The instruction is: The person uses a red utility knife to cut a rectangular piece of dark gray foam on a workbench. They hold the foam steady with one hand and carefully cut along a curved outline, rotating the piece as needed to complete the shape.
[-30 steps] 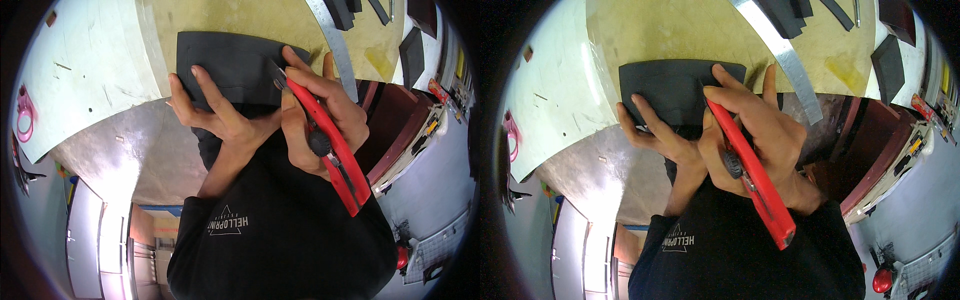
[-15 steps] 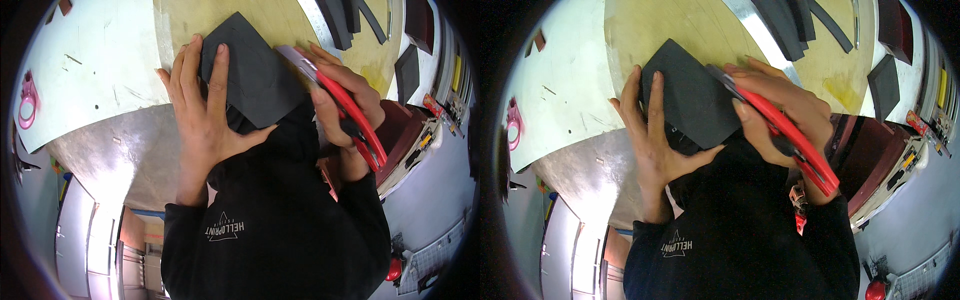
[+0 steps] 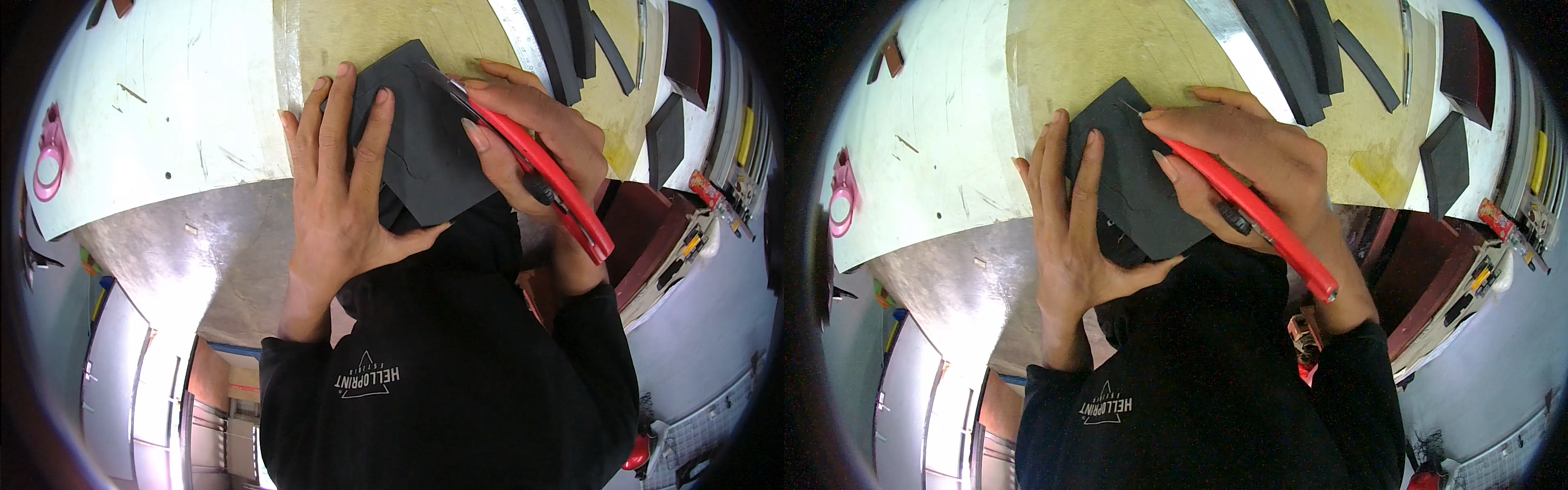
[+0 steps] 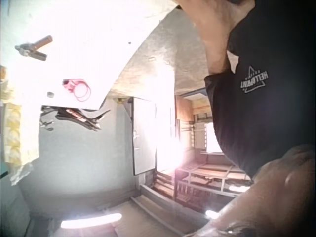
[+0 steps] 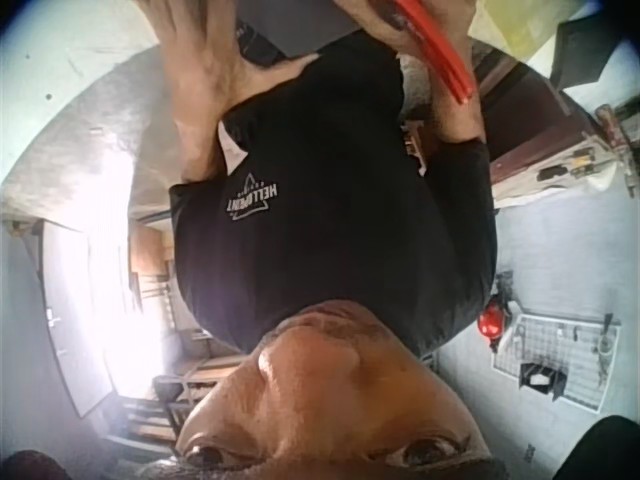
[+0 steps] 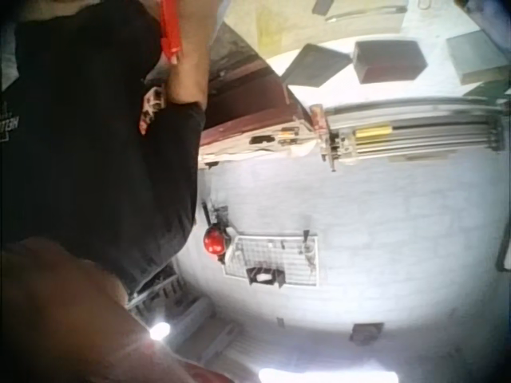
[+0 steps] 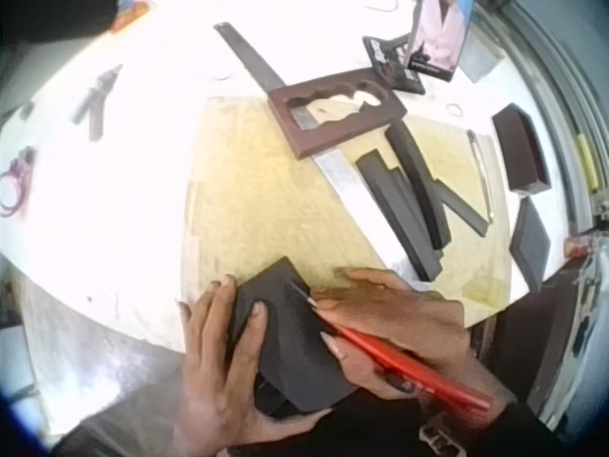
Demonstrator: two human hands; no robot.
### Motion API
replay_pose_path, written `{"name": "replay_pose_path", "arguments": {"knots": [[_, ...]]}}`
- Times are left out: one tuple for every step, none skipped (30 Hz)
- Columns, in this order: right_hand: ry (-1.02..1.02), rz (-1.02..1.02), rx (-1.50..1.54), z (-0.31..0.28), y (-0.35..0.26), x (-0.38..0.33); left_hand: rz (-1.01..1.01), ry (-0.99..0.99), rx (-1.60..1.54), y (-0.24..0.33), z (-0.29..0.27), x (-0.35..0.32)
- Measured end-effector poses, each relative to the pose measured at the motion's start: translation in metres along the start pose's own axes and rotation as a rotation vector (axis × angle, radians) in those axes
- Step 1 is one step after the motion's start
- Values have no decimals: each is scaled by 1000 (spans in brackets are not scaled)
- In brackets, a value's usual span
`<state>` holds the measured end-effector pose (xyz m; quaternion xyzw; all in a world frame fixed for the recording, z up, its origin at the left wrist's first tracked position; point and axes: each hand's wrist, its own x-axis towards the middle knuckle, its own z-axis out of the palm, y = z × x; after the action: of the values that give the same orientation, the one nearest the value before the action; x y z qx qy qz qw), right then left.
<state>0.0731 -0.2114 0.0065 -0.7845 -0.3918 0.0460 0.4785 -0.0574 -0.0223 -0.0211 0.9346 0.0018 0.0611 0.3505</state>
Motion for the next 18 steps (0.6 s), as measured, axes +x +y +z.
{"name": "replay_pose_path", "arguments": {"knots": [[-22, -21, -1, -2, 1, 1, -3, -2, -1, 0, 0, 0], [-44, -42, -1, -3, 3, 2, -5, -5, -2, 0, -1, 0], [-64, -62, -3, -4, 4, 2, -6, -8, -4, 0, 0, 0], [-68, -64, -12, -4, 4, 3, -4, -11, -6, 0, -1, 0], [-72, -66, -21, -5, 3, 4, -1, -13, -8, 0, -1, 1], [-75, -68, -29, -5, 3, 5, 1, -17, -9, 0, -1, 1], [-77, -63, -31, -5, 4, 5, 2, -17, -10, -1, -1, 1], [-79, -58, -33, -5, 4, 5, 3, -17, -10, -1, -1, 1], [-82, -53, -36, -5, 5, 6, 4, -16, -12, -1, -1, 1], [-89, -65, -48, -6, 5, 6, 3, -16, -14, -1, -1, 1], [-97, -76, -60, -6, 5, 7, 2, -16, -16, -1, -1, 0], [-103, -88, -71, -7, 5, 8, 2, -17, -18, -1, -1, 0], [-116, -94, -79, -8, 5, 10, 0, -18, -19, -1, -1, 0], [-129, -101, -86, -9, 4, 13, -2, -20, -21, -1, -1, 1], [-141, -107, -92, -9, 4, 15, -3, -22, -22, -1, -2, 1], [-141, -114, -104, -9, 3, 16, 1, -30, -11, -1, -2, 0], [-140, -120, -116, -9, 2, 17, 4, -37, 0, -2, -2, 0], [-141, -126, -131, -10, 2, 18, 9, -45, 8, -2, -2, 0]]}}
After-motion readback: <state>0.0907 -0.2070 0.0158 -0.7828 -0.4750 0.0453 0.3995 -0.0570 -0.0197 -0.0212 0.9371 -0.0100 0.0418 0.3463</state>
